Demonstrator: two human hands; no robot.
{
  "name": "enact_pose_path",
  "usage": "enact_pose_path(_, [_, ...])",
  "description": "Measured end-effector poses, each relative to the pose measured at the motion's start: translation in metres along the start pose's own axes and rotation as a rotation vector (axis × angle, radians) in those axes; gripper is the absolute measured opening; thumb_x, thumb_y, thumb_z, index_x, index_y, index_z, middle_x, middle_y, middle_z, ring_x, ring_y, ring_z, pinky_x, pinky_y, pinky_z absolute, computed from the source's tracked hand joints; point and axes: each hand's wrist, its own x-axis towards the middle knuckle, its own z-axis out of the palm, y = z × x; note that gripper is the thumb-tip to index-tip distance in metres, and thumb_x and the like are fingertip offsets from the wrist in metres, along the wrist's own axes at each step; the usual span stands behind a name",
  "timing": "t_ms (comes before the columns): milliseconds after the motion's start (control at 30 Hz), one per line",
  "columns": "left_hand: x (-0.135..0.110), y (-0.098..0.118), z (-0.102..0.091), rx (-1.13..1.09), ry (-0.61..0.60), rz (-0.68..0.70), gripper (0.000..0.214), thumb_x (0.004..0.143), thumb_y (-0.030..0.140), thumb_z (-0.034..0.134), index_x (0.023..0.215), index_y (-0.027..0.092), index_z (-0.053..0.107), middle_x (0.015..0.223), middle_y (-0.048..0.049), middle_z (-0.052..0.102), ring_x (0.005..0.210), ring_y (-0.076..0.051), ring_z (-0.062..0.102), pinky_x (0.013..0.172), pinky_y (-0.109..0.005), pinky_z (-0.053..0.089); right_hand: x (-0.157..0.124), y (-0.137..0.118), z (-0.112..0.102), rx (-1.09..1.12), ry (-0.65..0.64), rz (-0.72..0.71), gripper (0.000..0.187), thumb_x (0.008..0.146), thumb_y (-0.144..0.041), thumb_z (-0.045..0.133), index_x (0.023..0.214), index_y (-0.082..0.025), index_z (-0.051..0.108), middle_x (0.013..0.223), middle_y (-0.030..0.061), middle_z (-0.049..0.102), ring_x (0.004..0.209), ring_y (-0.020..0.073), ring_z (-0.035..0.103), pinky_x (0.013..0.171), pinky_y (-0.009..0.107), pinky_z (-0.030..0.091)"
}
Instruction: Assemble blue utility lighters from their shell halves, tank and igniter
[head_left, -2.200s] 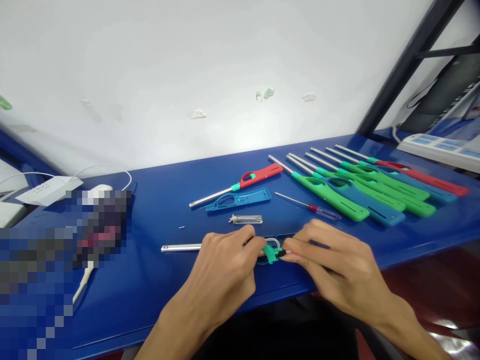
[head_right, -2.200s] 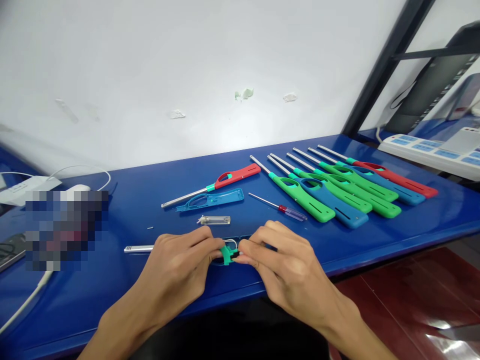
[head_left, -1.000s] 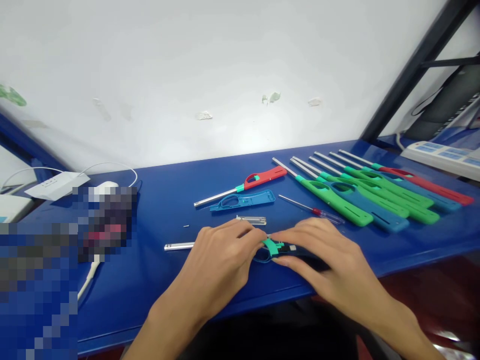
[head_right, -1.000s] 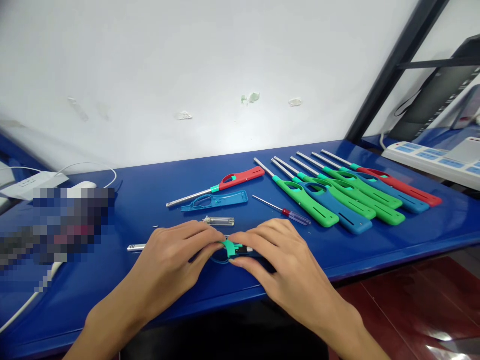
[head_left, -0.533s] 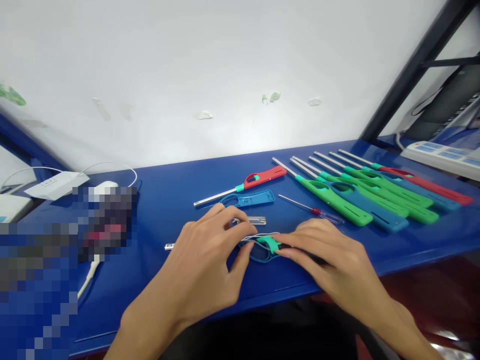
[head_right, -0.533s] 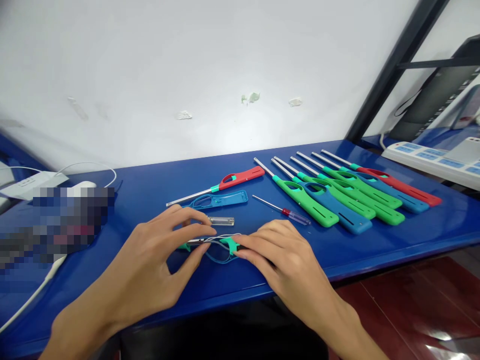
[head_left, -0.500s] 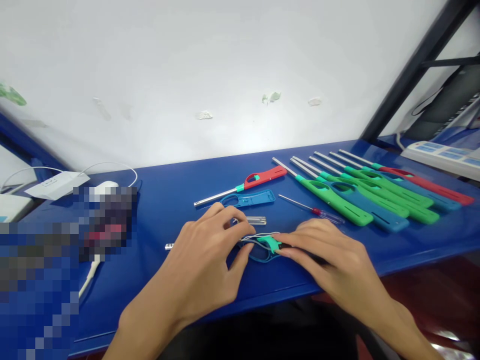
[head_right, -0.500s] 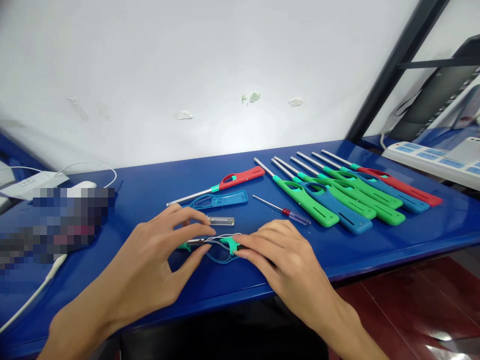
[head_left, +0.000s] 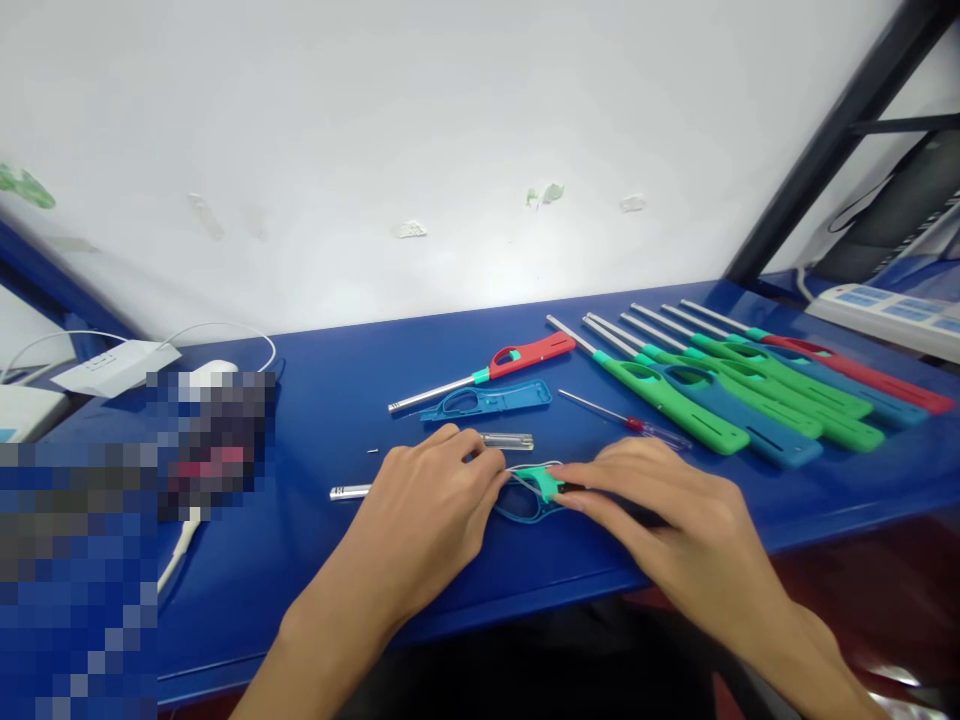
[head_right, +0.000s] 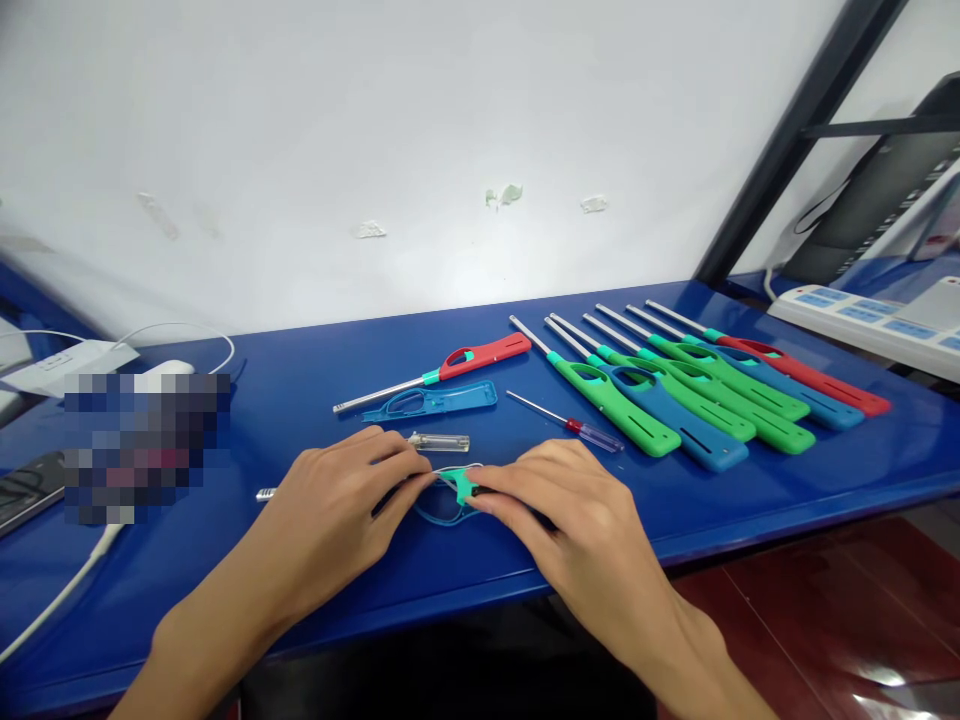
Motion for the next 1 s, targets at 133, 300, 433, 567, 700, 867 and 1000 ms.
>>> enact_pose_path(133, [0.0005, -0.0001, 0.0018, -0.025, 0.032, -0.003, 0.023, 0.106, 0.020, 0.051, 0.095, 0.023, 0.071, 0.092, -0.0025, 0.072, 0.088, -0.024, 0.068, 0.061, -0.032, 0.042, 0.0011, -0.0010, 0.0003, 0.007, -0.010, 0.016, 0.016, 0.096, -0.015, 0.075, 0.110, -0.024, 0.075, 0.099, -0.0052, 0.083, 0.088, 0.0135, 0.070, 0.096, 0.027, 0.050])
enact_pose_path(300, [0.0000, 0.0001, 0.0027, -0.042, 0.042, 0.002, 0.022, 0.104, 0.017, 0.051, 0.097, 0.022, 0.071, 0.094, -0.0035, 0.071, 0.088, -0.025, 0.067, 0.063, -0.033, 0.045, 0.0028, -0.0035, 0.0032, 0.013, -0.012, 0.043, 0.013, 0.096, -0.017, 0.075, 0.108, -0.023, 0.077, 0.095, -0.0038, 0.082, 0.085, 0.0131, 0.070, 0.094, 0.026, 0.051])
enact_pose_path(433, [-0.0007, -0.0001, 0.0028, -0.054, 0.032, -0.003, 0.022, 0.103, 0.015, 0.050, 0.098, 0.021, 0.071, 0.094, -0.0041, 0.071, 0.087, -0.025, 0.068, 0.065, -0.035, 0.048, 0.0026, -0.0042, 0.0058, 0.023, -0.026, 0.075, 0.014, 0.095, -0.017, 0.076, 0.108, -0.024, 0.078, 0.094, -0.0029, 0.082, 0.084, 0.0133, 0.071, 0.088, 0.025, 0.053])
enact_pose_path(567, [-0.0013, -0.0008, 0.0036, -0.064, 0.035, -0.006, 0.022, 0.104, 0.017, 0.050, 0.098, 0.021, 0.071, 0.095, -0.0037, 0.071, 0.087, -0.025, 0.068, 0.065, -0.035, 0.048, 0.0024, -0.0035, 0.0069, 0.025, -0.031, 0.101, 0.016, 0.095, -0.016, 0.076, 0.108, -0.025, 0.079, 0.096, -0.0030, 0.082, 0.084, 0.0135, 0.071, 0.084, 0.025, 0.055])
enact_pose_path(700, [-0.0020, -0.0011, 0.0034, -0.054, 0.031, -0.006, 0.021, 0.104, 0.017, 0.051, 0.098, 0.021, 0.071, 0.095, -0.0032, 0.072, 0.088, -0.026, 0.069, 0.064, -0.034, 0.046, 0.0039, -0.0035, 0.0069, 0.043, -0.055, 0.112, 0.016, 0.095, -0.015, 0.075, 0.106, -0.025, 0.080, 0.096, -0.0030, 0.083, 0.084, 0.0146, 0.072, 0.082, 0.026, 0.057])
enact_pose_path(867, [-0.0008, -0.0003, 0.0027, -0.057, 0.025, -0.023, 0.022, 0.104, 0.016, 0.050, 0.099, 0.021, 0.070, 0.097, -0.0027, 0.072, 0.088, -0.025, 0.069, 0.063, -0.033, 0.045, 0.0057, -0.0051, 0.0061, 0.102, -0.072, 0.118, 0.020, 0.095, -0.014, 0.075, 0.110, -0.026, 0.081, 0.097, -0.0030, 0.083, 0.087, 0.0162, 0.072, 0.081, 0.027, 0.059])
enact_pose_path(1000, [0.0002, 0.0002, 0.0028, -0.054, 0.007, -0.021, 0.023, 0.105, 0.016, 0.048, 0.100, 0.021, 0.070, 0.098, -0.0030, 0.072, 0.089, -0.025, 0.070, 0.063, -0.034, 0.046, 0.0049, -0.0047, 0.0064, 0.071, -0.062, 0.101, 0.023, 0.095, -0.014, 0.074, 0.111, -0.028, 0.082, 0.098, -0.0006, 0.082, 0.089, 0.0185, 0.070, 0.083, 0.032, 0.060])
